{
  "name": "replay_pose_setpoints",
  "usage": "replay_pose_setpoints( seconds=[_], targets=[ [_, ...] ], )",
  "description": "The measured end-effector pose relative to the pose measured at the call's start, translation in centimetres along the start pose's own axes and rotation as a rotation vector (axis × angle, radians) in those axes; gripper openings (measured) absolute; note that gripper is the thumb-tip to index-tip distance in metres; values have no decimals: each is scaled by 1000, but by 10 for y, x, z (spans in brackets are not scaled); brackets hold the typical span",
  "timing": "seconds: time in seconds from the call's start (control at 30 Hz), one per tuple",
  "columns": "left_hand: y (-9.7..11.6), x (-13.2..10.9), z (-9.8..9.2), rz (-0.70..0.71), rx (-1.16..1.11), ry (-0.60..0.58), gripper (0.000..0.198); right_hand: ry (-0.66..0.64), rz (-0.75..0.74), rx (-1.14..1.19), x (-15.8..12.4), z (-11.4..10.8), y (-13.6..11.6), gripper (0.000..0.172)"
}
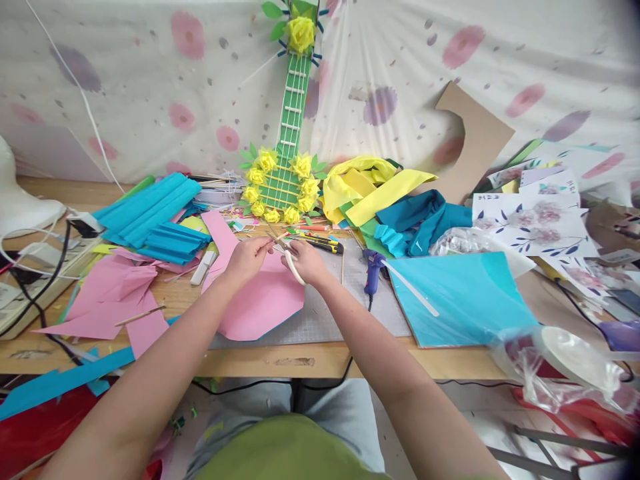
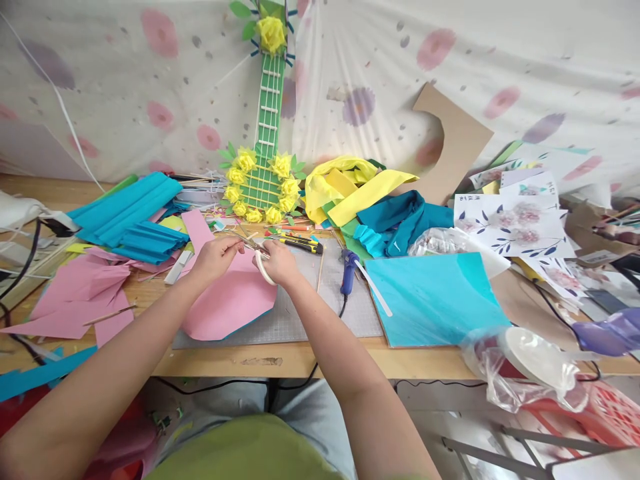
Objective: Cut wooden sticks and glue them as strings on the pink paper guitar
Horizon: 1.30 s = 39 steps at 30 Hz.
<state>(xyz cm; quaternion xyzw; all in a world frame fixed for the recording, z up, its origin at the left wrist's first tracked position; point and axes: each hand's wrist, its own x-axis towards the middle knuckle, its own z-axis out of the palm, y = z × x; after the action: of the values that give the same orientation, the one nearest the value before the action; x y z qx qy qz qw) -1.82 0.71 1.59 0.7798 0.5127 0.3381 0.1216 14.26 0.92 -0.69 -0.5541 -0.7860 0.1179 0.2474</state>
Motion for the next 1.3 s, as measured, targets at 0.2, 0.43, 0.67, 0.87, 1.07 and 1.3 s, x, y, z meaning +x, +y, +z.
replay_pose_setpoints(
  seconds=[0.2, 0.43, 0.67, 0.87, 1.07, 1.3],
  targets=[
    [1, 0, 0, 49, 47, 48, 26, 59, 19, -14, 0, 2, -4, 16],
    [3, -2, 0, 44, 72, 78, 25, -5, 74, -62, 0, -2, -10, 19],
    [0, 0, 5, -10, 103, 74, 24, -80, 161, -152, 2, -6, -15, 25],
    [0, 9, 3, 29, 84, 54, 24, -6, 88, -118, 5, -5, -7, 22],
    [-1, 11, 1, 10, 13, -38, 28, 49, 6, -27, 4, 0, 3, 16],
    [-3, 11, -3, -17, -53, -115, 30, 42, -17, -24, 7, 2, 5, 16]
  ],
)
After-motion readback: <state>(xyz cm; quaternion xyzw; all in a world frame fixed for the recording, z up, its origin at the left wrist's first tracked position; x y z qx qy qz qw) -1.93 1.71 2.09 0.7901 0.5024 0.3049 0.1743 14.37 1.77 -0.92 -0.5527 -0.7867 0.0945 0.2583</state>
